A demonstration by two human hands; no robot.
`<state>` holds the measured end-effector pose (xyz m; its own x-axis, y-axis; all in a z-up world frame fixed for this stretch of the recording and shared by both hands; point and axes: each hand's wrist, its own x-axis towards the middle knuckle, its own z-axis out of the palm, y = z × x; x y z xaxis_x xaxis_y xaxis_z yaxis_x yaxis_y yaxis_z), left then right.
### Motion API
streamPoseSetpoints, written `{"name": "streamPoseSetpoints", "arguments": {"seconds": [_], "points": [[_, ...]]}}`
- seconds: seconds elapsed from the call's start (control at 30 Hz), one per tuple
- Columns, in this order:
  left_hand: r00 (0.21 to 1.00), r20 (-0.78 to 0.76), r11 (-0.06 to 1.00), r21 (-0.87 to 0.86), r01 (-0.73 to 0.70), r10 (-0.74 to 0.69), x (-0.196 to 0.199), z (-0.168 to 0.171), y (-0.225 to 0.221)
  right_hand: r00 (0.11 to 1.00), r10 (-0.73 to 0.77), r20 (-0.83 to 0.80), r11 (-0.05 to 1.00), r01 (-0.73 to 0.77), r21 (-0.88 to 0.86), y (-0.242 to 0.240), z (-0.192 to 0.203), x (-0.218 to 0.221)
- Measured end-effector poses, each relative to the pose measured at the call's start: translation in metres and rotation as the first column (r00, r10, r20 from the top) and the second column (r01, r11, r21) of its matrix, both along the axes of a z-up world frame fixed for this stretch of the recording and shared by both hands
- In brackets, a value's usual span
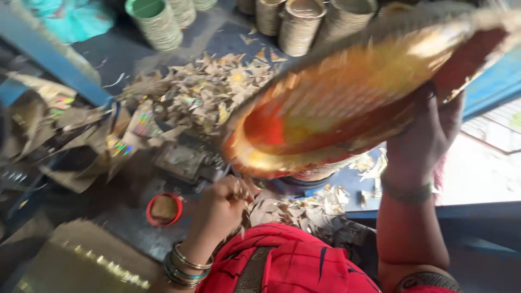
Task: The person peels gold foil-coated paper sheets one at a time from a stack, places each sheet into a foot-and-hand operated press machine that stamps it into a disposable plate, removes the formed plate, and stacks the finished plates on a growing pile beside the machine.
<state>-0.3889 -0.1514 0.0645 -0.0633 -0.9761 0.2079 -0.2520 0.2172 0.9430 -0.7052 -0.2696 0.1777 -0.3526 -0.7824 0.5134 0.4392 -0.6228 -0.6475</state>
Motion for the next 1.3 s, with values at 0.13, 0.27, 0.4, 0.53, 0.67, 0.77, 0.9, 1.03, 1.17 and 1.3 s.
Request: {"name": "streamPoseSetpoints", "arguments": {"seconds": [0.13,0.27,0.4,0.53,0.67,0.77,0.9,1.03,1.17,1.3], "points": [[0.960,0.234,0.987,0.077,0.141,-0.155,-0.045,0.023,-0.017,0.990,-0.024,-0.138,0.999,0.019,-0.039,-0.068,-0.070,-0.117],[0.889,0.446,0.967,-0.165,0.193,-0.102,-0.061,0.026,-0.026,0.731,-0.131,-0.670,0.906,0.362,0.218,-0.123,-0.163,-0.193],[0.930,0.356,0.992,-0.045,0.120,-0.097,-0.042,0.030,-0.019,-0.063,-0.278,-0.959,0.730,0.635,-0.253,-0.073,-0.129,-0.121],[0.933,0.359,0.999,0.044,-0.006,-0.010,0.000,0.022,0.007,-0.019,-0.209,-0.978,0.902,0.383,-0.200,-0.026,-0.132,-0.050],[0.941,0.234,0.968,0.004,-0.250,0.242,0.057,-0.004,0.049,-0.240,-0.216,-0.946,0.926,0.257,-0.276,-0.004,-0.165,-0.009],[0.845,0.195,0.835,0.153,-0.528,0.499,0.119,-0.053,0.110,-0.376,-0.296,-0.878,0.896,0.209,-0.391,-0.003,-0.176,-0.019],[0.390,0.837,0.322,0.275,-0.906,0.384,0.175,-0.023,0.193,-0.252,-0.303,-0.919,0.909,0.214,-0.358,0.010,-0.147,0.000],[0.518,0.839,0.197,0.486,-0.851,0.165,0.259,-0.086,0.269,-0.160,-0.393,-0.906,0.919,-0.037,-0.392,0.050,-0.114,0.096],[0.641,0.648,0.316,0.559,-0.767,0.411,0.315,-0.084,0.270,0.091,-0.259,-0.962,0.878,-0.392,-0.274,0.100,-0.091,0.207],[0.001,0.761,0.295,-0.251,-0.922,0.649,0.349,-0.080,0.246,0.123,-0.195,-0.973,0.793,-0.564,-0.230,0.132,-0.096,0.293]]}}
